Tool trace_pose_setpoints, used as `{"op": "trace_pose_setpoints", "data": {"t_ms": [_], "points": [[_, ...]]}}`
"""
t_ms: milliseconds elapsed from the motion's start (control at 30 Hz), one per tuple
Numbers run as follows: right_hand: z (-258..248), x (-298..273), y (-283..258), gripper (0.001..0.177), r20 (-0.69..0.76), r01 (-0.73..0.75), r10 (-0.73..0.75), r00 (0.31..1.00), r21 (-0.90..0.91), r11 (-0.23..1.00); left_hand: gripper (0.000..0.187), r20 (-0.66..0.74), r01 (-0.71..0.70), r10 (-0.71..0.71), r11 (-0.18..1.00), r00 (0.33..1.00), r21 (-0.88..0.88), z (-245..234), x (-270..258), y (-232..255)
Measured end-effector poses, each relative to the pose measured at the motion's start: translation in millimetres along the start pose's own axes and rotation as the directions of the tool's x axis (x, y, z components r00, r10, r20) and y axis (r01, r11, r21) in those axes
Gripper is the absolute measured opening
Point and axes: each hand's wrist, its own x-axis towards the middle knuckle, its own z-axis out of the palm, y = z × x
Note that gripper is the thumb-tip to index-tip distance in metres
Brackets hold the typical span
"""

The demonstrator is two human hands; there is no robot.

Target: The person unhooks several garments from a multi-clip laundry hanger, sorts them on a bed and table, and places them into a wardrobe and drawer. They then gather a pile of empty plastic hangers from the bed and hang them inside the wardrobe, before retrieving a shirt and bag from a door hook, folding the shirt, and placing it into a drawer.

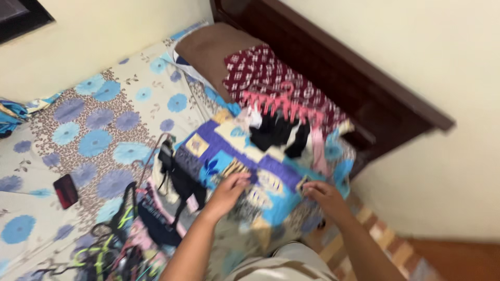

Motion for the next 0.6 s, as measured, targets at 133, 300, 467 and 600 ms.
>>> {"op": "trace_pose_setpoints", "data": {"t_ms": [133,300,467,600], "points": [[-41.0,114.0,13.9,0.027,0.079,-0.058,0.048,0.996,0.127,0.99,0.033,-0.237,0.097,-0.132,0.983,0.962,-0.154,15.2,24.2,-13.4],[-65.6,267.7,28.7,0.021,0.115,0.162,-0.145,0.983,-0.149,0.976,0.034,-0.358,0.179,-0.268,0.948,0.894,-0.263,42.9,50.5,-9.2],[-69.7,367.2,14.0,0.031,0.006,0.284,-0.385,0.923,-0.686,0.67,0.032,-0.419,0.31,-0.369,0.928,0.829,-0.204,72.1,43.5,3.4],[-74.4,396.9,9.6,0.071,-0.033,0.144,-0.317,0.948,-0.844,0.516,0.033,-0.49,0.383,-0.446,0.895,0.749,-0.23,82.0,4.6,0.8]]}}
